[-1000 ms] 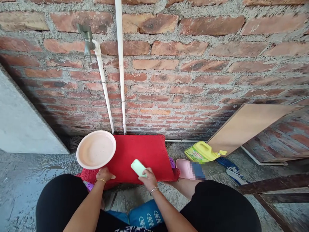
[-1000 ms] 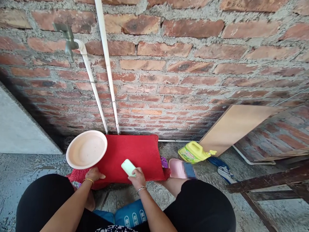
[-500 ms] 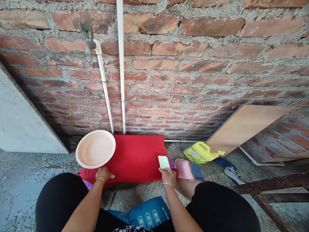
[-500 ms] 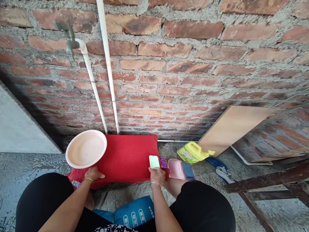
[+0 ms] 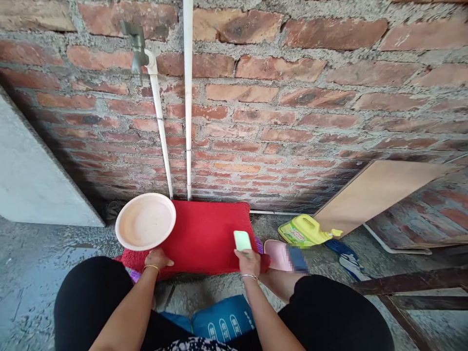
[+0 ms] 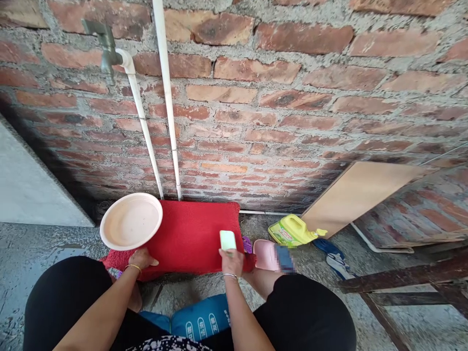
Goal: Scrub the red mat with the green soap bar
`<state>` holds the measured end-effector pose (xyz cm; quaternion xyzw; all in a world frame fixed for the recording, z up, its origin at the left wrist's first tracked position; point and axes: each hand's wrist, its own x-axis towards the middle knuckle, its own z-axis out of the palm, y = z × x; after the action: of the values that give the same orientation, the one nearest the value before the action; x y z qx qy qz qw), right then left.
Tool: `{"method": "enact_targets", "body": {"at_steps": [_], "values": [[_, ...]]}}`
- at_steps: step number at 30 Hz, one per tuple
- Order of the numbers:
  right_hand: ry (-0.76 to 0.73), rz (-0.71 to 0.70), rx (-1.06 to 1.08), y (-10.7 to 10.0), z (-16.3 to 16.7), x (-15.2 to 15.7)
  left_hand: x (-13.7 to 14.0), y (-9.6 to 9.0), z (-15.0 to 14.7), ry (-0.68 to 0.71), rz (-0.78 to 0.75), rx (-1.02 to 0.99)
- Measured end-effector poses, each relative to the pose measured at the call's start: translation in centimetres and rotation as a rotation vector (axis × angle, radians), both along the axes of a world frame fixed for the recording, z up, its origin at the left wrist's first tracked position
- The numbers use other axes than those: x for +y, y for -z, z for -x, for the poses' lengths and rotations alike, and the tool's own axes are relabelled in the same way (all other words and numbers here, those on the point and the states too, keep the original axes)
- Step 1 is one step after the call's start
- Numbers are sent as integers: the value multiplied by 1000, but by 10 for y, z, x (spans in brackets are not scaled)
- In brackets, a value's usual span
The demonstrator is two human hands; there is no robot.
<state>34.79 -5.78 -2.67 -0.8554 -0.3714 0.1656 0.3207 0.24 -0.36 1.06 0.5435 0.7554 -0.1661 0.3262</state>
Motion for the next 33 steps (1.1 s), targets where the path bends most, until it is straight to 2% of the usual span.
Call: {"method": "enact_targets", "body": {"at_steps": [5, 8, 11, 15, 17, 19, 21, 24, 26, 29, 31, 33], "values": [[-619, -12, 35, -9, 114, 1, -2, -2, 0, -21, -10, -3], [-774, 100, -32, -8, 145, -3, -3, 1, 1, -27, -36, -1], [-709, 175, -129, -6, 126, -2, -2, 5, 1, -27, -41, 0], [-411, 169, -195, -5, 78, 4, 0, 10, 1, -47, -39, 19], [-334, 126, -188, -4, 72, 6, 1, 11, 1, -55, -42, 24], [-391, 64, -156, -1, 84, 6, 1, 11, 1, -58, -37, 27], [-520, 22, -127, 3, 105, 4, 0, 11, 1, -49, -25, 28], [-638, 43, -132, 9, 127, 4, -1, 9, 2, -30, -26, 26], [-617, 79, -140, 10, 124, 7, -1, 9, 3, -26, -31, 21], [-500, 105, -134, 12, 102, 10, 0, 10, 4, -18, -12, 9], [-451, 86, -122, 13, 92, 11, 1, 13, 6, -12, 4, 7], [-463, 57, -100, 15, 93, 10, 2, 18, 7, -2, 1, 7]]}}
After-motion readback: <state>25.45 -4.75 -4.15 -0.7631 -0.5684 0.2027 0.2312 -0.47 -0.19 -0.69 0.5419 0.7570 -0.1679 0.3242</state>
